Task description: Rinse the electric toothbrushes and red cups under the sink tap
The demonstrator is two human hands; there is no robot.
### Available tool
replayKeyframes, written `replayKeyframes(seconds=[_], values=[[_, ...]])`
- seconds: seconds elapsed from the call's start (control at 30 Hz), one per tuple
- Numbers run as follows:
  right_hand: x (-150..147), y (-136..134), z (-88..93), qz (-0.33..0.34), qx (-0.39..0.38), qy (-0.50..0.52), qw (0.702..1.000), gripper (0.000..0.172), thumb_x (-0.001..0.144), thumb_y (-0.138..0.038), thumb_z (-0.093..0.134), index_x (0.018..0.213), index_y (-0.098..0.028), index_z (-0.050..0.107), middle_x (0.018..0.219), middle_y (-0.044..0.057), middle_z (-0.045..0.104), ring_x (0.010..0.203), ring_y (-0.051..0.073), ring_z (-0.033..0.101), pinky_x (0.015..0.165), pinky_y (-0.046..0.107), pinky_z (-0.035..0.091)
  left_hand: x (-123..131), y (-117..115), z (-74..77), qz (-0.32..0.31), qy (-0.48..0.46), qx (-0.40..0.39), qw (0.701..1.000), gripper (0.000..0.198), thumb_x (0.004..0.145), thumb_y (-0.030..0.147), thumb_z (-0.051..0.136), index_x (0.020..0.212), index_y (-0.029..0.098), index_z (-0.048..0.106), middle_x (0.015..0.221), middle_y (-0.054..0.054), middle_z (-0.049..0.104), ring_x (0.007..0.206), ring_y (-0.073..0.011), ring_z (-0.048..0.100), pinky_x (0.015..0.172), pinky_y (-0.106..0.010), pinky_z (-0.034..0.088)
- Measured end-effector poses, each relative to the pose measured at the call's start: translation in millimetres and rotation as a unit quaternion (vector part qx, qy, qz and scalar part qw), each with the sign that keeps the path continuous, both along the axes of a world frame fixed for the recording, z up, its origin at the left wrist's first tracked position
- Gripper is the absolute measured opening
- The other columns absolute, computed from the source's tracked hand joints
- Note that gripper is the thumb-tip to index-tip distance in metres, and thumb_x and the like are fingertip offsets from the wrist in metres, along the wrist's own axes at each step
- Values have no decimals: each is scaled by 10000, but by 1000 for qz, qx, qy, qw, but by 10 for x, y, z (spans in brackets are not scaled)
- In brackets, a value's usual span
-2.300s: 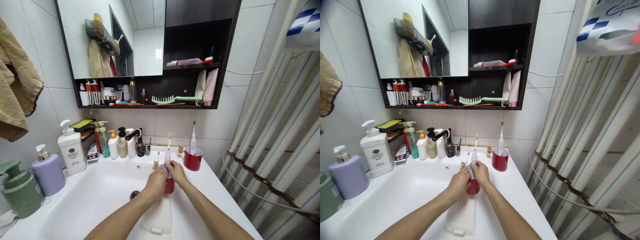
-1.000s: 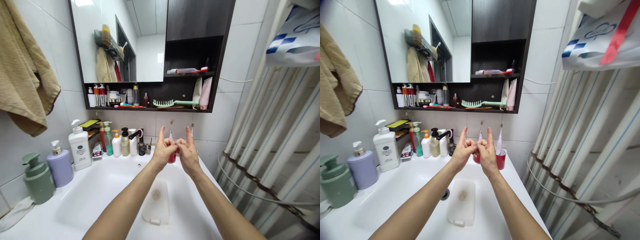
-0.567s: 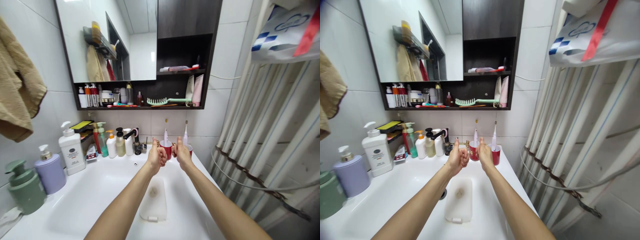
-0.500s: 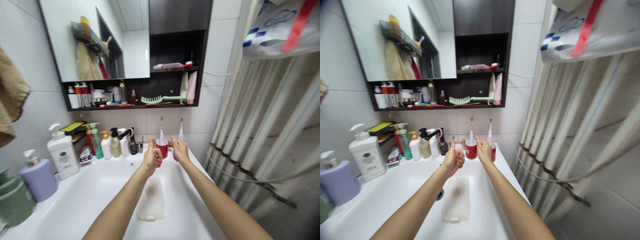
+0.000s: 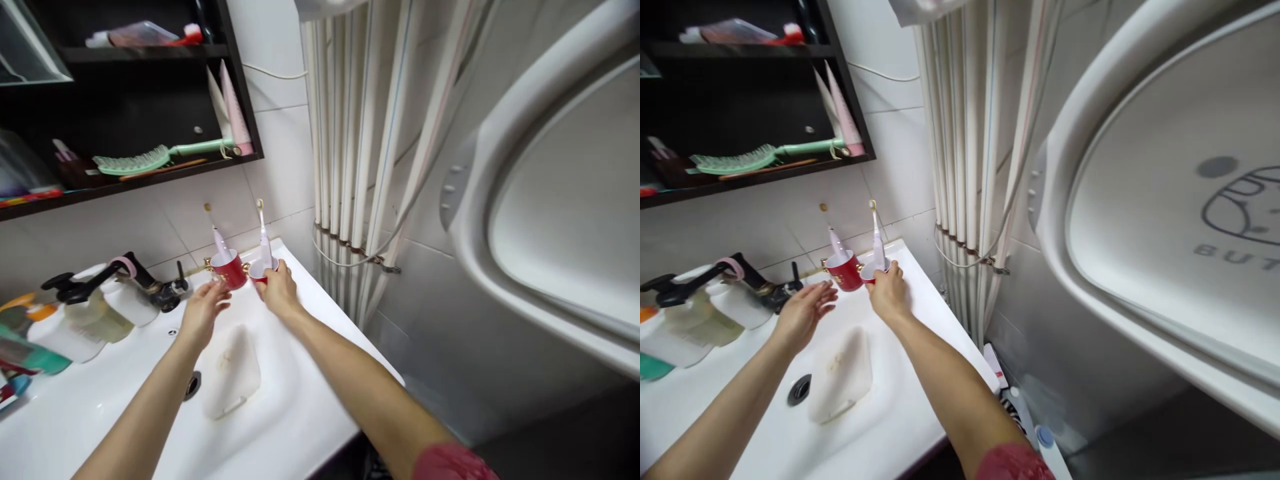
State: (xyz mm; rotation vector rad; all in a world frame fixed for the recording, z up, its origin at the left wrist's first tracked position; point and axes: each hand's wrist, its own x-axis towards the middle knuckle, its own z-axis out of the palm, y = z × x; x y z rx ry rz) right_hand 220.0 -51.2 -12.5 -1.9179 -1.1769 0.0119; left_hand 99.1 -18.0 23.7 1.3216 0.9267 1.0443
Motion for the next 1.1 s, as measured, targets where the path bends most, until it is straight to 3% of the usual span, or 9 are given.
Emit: replayKeyframes(seconds=[0.13,0.27,0.4,0.53,0.67,0.83,0.93,1.0,1.1], values=[[-247,-269,-54,48,0,-21,999,226,657,-335,437,814,-201,530,1045,65,321,918,193,356,731,303,341,118,57,61,40,65,99,992,317,494,282,580,771,158,491,723,10,530,643,-89,477,546,-186,351],[-459,-301,-123,103,-9,-27,994,229,632,-366,450,764,-205,546,966,60,355,858,185,384,689,293,366,116,123,58,-12,144,83,986,467,455,272,609,883,159,461,716,-4,548,553,-90,478,497,-199,344],[-574,-240,-228,138,-22,-26,990,233,637,-364,432,735,-194,557,902,69,383,807,191,403,636,305,385,14,158,-47,-63,189,37,979,410,438,282,616,806,138,507,606,0,553,476,-91,472,448,-200,333],[-645,-195,-309,167,-27,-30,985,233,625,-339,453,746,-176,566,947,91,386,844,208,393,659,316,379,-42,185,-232,-69,183,63,979,348,426,313,618,713,136,530,572,9,549,474,-90,464,444,-196,326],[-710,-178,-352,186,-22,-33,982,210,617,-320,473,734,-177,572,996,83,378,869,199,391,682,297,370,-78,218,-287,5,92,102,991,283,437,288,608,660,134,524,598,18,546,525,-84,462,513,-194,346],[-777,-169,-402,209,-17,-30,977,175,633,-297,469,709,-181,576,975,61,405,857,172,414,687,268,367,-361,163,41,123,-101,185,970,249,495,258,581,714,158,515,687,27,538,653,-80,468,638,-192,354],[-812,-140,-450,222,-18,-28,975,167,639,-283,463,695,-173,574,999,71,401,868,180,420,669,276,371,-617,50,175,141,-177,169,959,246,526,287,561,736,172,505,675,30,529,632,-76,466,612,-197,366],[-832,-114,-488,225,-24,-25,974,135,627,-257,476,636,-162,572,1031,82,387,876,193,423,666,289,370,-755,-36,138,129,-198,130,963,244,530,300,560,728,169,502,633,34,521,578,-65,455,570,-187,366],[-855,-76,-546,228,-32,-24,973,92,609,-216,489,583,-160,557,1060,85,377,888,205,424,690,307,362,-876,-146,-61,109,-183,56,975,224,523,295,573,679,153,497,568,44,503,505,-48,430,508,-167,348]])
